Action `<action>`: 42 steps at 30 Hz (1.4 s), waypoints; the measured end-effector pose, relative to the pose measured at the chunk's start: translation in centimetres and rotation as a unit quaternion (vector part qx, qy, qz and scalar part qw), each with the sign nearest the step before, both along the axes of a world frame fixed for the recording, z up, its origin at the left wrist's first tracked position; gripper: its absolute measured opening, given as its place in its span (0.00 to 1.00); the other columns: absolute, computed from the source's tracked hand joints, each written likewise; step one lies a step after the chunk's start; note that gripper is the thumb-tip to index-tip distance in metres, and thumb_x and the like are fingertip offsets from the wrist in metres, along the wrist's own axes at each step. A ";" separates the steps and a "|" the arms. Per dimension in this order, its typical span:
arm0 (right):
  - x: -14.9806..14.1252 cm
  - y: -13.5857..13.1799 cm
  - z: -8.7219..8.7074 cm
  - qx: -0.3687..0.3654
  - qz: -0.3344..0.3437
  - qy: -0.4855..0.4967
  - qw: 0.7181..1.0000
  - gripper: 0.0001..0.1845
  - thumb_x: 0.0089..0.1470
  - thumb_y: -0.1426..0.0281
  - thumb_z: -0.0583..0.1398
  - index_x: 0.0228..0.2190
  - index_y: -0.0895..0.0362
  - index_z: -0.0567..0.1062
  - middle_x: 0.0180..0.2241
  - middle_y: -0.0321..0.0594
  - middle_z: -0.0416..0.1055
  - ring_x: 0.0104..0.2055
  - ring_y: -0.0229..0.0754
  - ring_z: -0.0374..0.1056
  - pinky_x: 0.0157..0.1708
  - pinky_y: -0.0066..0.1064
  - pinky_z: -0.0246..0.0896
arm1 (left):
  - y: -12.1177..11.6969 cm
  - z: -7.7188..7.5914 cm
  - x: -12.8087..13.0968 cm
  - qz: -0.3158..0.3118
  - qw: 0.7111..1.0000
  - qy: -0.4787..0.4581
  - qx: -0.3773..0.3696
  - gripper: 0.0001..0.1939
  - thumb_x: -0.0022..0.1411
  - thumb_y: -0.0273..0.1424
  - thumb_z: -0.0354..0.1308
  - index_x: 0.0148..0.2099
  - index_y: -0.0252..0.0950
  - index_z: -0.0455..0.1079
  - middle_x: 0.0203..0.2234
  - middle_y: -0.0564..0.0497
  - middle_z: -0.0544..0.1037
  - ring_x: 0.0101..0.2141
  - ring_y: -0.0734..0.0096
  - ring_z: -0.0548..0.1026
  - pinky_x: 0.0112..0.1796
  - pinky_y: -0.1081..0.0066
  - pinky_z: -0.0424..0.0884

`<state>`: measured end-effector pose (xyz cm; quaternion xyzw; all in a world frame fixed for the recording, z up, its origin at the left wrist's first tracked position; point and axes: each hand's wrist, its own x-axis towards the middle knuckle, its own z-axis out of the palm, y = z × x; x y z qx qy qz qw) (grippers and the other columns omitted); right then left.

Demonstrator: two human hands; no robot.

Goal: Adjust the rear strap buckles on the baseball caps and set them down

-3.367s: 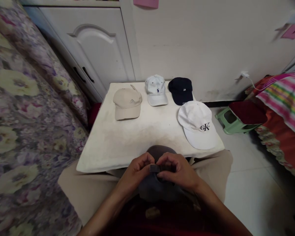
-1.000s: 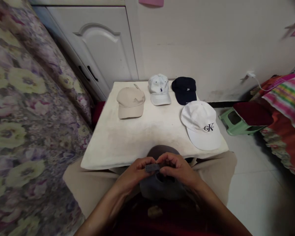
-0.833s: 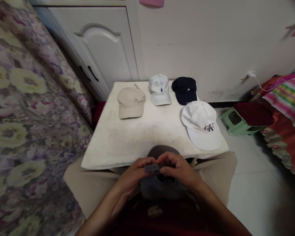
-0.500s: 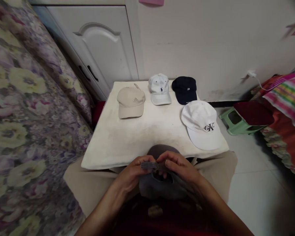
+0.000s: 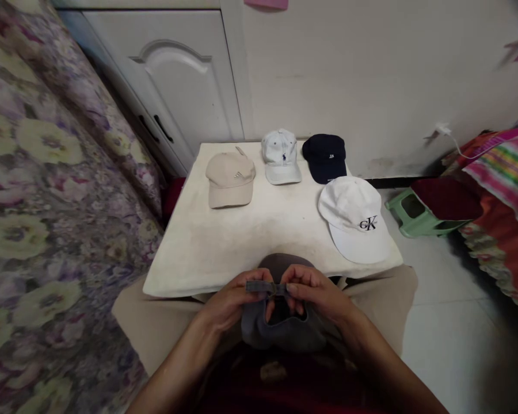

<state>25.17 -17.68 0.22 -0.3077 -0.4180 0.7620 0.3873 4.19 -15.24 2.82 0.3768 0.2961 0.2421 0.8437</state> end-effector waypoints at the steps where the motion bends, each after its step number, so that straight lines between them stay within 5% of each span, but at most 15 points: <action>1: 0.0 0.0 0.2 0.015 -0.004 -0.011 1.000 0.10 0.57 0.64 0.65 0.35 0.58 0.73 0.24 0.33 0.72 0.22 0.33 0.65 0.23 0.24 0.58 | 0.0 0.0 0.0 0.000 1.000 0.001 0.000 0.10 0.53 0.33 0.66 0.33 0.35 0.71 0.20 0.49 0.78 0.21 0.71 0.73 0.24 0.76 0.65; 9: -0.1 0.5 2.4 0.212 -0.105 -0.135 0.962 0.07 0.58 0.68 0.63 0.39 0.53 0.79 0.38 0.38 0.72 0.40 0.40 0.68 0.40 0.32 0.62 | -0.2 -0.9 0.1 0.024 0.999 0.012 -0.023 0.10 0.52 0.32 0.68 0.32 0.34 0.71 0.20 0.52 0.77 0.19 0.76 0.70 0.22 0.78 0.64; 14: -0.3 1.2 4.0 0.268 -0.064 -0.157 0.948 0.10 0.57 0.68 0.64 0.42 0.50 0.80 0.39 0.37 0.71 0.40 0.41 0.68 0.41 0.33 0.62 | -0.4 -1.1 0.4 0.047 0.998 0.023 -0.032 0.10 0.49 0.31 0.70 0.33 0.33 0.75 0.21 0.55 0.74 0.19 0.79 0.67 0.23 0.79 0.62; 21: -0.8 1.6 4.4 0.251 -0.009 -0.181 0.951 0.04 0.54 0.67 0.67 0.32 0.53 0.77 0.35 0.36 0.69 0.37 0.40 0.67 0.36 0.31 0.62 | -0.5 -0.4 1.0 0.062 0.997 0.030 -0.039 0.10 0.45 0.30 0.73 0.30 0.32 0.77 0.20 0.54 0.73 0.23 0.77 0.68 0.24 0.78 0.61; 27: -1.1 1.6 3.4 0.101 -0.013 -0.071 0.992 0.08 0.56 0.65 0.65 0.33 0.56 0.74 0.27 0.33 0.69 0.22 0.31 0.60 0.21 0.25 0.55 | -0.4 -0.6 0.8 0.042 0.998 0.027 -0.040 0.11 0.46 0.31 0.72 0.32 0.32 0.78 0.24 0.50 0.78 0.23 0.75 0.71 0.26 0.76 0.65; 31: -1.5 1.6 2.4 0.048 -0.051 -0.007 0.998 0.11 0.52 0.64 0.68 0.33 0.56 0.75 0.26 0.32 0.71 0.22 0.32 0.63 0.22 0.24 0.58 | -0.2 -0.3 0.7 0.038 0.999 0.032 -0.010 0.10 0.47 0.32 0.71 0.33 0.32 0.79 0.24 0.50 0.78 0.23 0.75 0.70 0.25 0.77 0.64; 42: -1.4 1.3 3.9 0.157 -0.058 -0.137 0.976 0.10 0.56 0.64 0.63 0.28 0.55 0.71 0.27 0.35 0.69 0.26 0.36 0.63 0.27 0.29 0.59 | -0.5 -0.8 0.7 0.078 0.996 0.031 -0.034 0.13 0.45 0.31 0.72 0.31 0.32 0.74 0.26 0.50 0.77 0.24 0.75 0.70 0.26 0.77 0.65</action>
